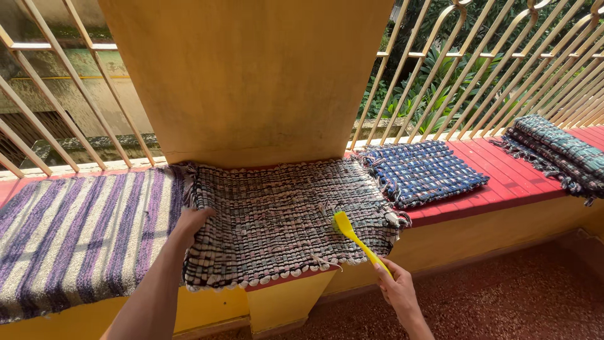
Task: The person brushes dust and debris off several woven floor mats on a balcony ledge using a yellow hand brush, occasionally flipping the mats to clean both sides.
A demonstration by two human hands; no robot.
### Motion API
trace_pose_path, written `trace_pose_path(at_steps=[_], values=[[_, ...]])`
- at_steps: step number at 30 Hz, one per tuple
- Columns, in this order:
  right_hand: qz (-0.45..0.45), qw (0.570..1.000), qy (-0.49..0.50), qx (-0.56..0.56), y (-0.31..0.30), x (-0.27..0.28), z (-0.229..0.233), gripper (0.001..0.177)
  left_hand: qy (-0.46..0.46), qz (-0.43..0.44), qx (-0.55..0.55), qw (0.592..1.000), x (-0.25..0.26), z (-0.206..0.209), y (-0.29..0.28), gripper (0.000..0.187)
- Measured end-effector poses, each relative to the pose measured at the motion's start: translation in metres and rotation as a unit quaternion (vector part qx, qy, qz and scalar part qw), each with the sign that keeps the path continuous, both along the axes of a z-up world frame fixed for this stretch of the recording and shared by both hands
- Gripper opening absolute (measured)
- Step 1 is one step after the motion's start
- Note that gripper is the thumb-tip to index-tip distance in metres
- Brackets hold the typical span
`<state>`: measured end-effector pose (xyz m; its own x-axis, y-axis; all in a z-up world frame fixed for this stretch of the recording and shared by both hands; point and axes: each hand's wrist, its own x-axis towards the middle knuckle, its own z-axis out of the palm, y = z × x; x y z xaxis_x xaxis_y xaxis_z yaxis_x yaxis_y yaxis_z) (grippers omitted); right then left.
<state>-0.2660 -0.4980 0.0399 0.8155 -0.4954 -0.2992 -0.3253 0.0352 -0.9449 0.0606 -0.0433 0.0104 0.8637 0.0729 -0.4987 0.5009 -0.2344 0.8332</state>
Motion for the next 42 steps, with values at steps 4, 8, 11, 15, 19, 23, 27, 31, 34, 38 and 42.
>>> trace_pose_path(at_steps=[4, 8, 11, 15, 19, 23, 27, 31, 34, 38, 42], values=[[-0.034, 0.999, -0.007, 0.021, -0.019, -0.015, -0.004, 0.043, -0.051, 0.022, -0.107, 0.993, -0.01, 0.088, -0.005, 0.022], [-0.069, 0.997, -0.035, 0.031, -0.051, -0.033, -0.007, 0.042, -0.133, 0.032, -0.218, 0.966, -0.009, 0.169, 0.002, 0.014], [-0.081, 0.995, -0.05, 0.031, -0.069, -0.042, -0.009, 0.04, -0.173, 0.041, -0.304, 0.936, -0.001, 0.241, 0.015, 0.013], [-0.102, 0.993, -0.053, 0.019, -0.085, -0.046, -0.011, 0.039, -0.315, 0.029, -0.28, 0.906, 0.008, 0.341, 0.027, 0.033], [-0.096, 0.994, -0.053, 0.018, -0.093, -0.047, -0.014, 0.04, -0.445, 0.029, -0.209, 0.87, 0.023, 0.368, -0.007, 0.028], [-0.105, 0.993, -0.043, 0.043, -0.096, -0.047, -0.02, 0.039, -0.524, -0.009, -0.13, 0.842, 0.026, 0.327, -0.084, 0.027], [-0.122, 0.991, -0.029, 0.044, -0.101, -0.054, -0.029, 0.04, -0.551, -0.083, -0.049, 0.829, 0.095, 0.387, -0.116, 0.031], [-0.136, 0.99, -0.005, 0.046, -0.119, -0.067, -0.054, 0.041, -0.522, -0.179, 0.028, 0.833, 0.108, 0.321, -0.221, 0.037], [-0.137, 0.986, 0.008, 0.089, -0.14, -0.076, -0.082, 0.041, -0.485, -0.178, 0.041, 0.855, 0.081, 0.217, -0.323, 0.047], [-0.131, 0.991, -0.002, 0.016, -0.158, -0.076, -0.103, 0.04, -0.229, -0.379, -0.213, 0.871, 0.018, 0.086, -0.418, 0.068], [-0.138, 0.99, -0.001, -0.031, -0.151, -0.062, -0.11, 0.039, -0.249, -0.453, 0.056, 0.854, -0.04, -0.005, -0.421, 0.082]])
